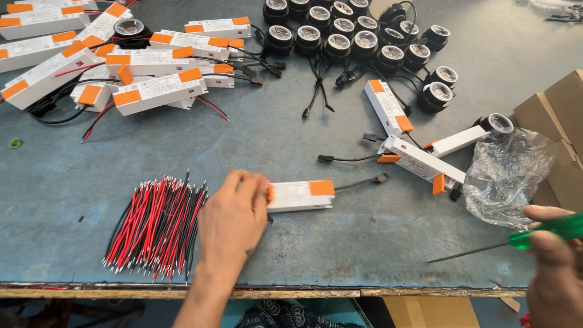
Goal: The person assembles small white rectangular electronic modules by inserting red and black wires into terminal blocks and tightening them with a green screwdriver. They handle multiple modules and wires, placing completed units aside on the table.
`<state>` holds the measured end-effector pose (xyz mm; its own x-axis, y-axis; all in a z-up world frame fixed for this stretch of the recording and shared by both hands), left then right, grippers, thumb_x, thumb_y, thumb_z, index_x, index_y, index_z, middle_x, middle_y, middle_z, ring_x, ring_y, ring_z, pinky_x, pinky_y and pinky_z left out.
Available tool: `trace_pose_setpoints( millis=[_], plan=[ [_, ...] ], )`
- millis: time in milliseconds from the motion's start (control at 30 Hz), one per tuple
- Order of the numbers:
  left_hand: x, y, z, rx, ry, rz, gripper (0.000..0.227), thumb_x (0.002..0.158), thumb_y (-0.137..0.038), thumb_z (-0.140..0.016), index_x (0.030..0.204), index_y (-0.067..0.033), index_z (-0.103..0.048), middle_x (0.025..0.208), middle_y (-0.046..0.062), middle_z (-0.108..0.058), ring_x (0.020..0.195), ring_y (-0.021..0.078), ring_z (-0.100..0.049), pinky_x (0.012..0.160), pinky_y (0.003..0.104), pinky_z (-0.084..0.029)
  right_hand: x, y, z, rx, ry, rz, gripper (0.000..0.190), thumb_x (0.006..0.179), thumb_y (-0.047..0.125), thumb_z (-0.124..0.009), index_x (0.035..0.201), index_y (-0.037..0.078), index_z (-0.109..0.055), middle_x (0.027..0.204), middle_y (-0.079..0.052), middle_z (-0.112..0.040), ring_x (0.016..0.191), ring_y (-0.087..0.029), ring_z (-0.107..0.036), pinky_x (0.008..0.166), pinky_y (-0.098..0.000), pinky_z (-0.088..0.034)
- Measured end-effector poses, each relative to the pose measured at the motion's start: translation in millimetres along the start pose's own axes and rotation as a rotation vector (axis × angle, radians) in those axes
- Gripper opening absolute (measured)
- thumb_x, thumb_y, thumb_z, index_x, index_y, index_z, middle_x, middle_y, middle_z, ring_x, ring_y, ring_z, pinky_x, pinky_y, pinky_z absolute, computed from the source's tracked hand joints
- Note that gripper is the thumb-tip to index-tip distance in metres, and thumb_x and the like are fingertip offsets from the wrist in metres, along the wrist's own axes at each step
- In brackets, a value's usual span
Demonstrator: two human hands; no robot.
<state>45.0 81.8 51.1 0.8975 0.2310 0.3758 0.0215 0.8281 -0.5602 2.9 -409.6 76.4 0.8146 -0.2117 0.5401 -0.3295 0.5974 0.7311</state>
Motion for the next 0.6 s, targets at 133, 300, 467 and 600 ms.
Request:
trace_pose_setpoints(
  millis=[133,300,467,600],
  plan=[
    [-21,-39,-23,-0.127,0.087,-0.146,0.013,0.092,-0.023,-0.069,0.100,-0.0160,-0.075,0.105,0.003,-0.068,0.070,0.0289,-0.072,0.058,0.041,-0.056,12,34,-16,0.038,0.077,-0.023,0.019,0.111,0.013,-0.067,0.120,-0.002,-0.059,0.104,-0.009,-0.066,0.094,-0.012,-0.063,0.093,-0.0268,-0.052],
    [-41,-73,-20,-0.351,0.055,-0.330,0.025,0.087,-0.023,-0.074,0.107,-0.0081,-0.075,0.100,0.007,-0.066,0.071,0.0256,-0.071,0.057,0.036,-0.056,21,46,-24,-0.031,0.118,0.000,0.044,0.092,0.000,-0.067,0.133,-0.001,-0.052,0.100,-0.008,-0.070,0.089,-0.014,-0.069,0.082,-0.0249,-0.056],
    [-42,-44,0,-0.561,-0.031,-0.138,0.018,0.089,-0.011,-0.072,0.105,-0.0058,-0.079,0.086,0.005,-0.070,0.067,0.0179,-0.069,0.057,0.032,-0.054,-5,24,-56,-0.163,0.279,-0.212,0.018,0.090,-0.009,-0.067,0.108,-0.008,-0.068,0.092,-0.015,-0.076,0.089,-0.022,-0.075,0.081,-0.0323,-0.060],
    [-47,-56,7,-0.555,-0.067,-0.278,0.008,0.086,-0.011,-0.078,0.089,-0.0048,-0.073,0.083,0.004,-0.072,0.075,0.0182,-0.069,0.064,0.032,-0.055,-5,45,-63,0.024,0.246,-0.181,0.018,0.094,-0.008,-0.063,0.111,-0.011,-0.062,0.097,-0.019,-0.074,0.091,-0.024,-0.075,0.083,-0.0356,-0.063]
  ],
)
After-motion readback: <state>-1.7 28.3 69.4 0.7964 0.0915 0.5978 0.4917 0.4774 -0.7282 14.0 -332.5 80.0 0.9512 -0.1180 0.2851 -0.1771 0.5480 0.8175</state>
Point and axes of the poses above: each hand's wrist, its own x-axis towards the middle knuckle, its own z-axis out of the back of the hand, y = z × x, the point moved 10 cm from there along x, towards the middle knuckle
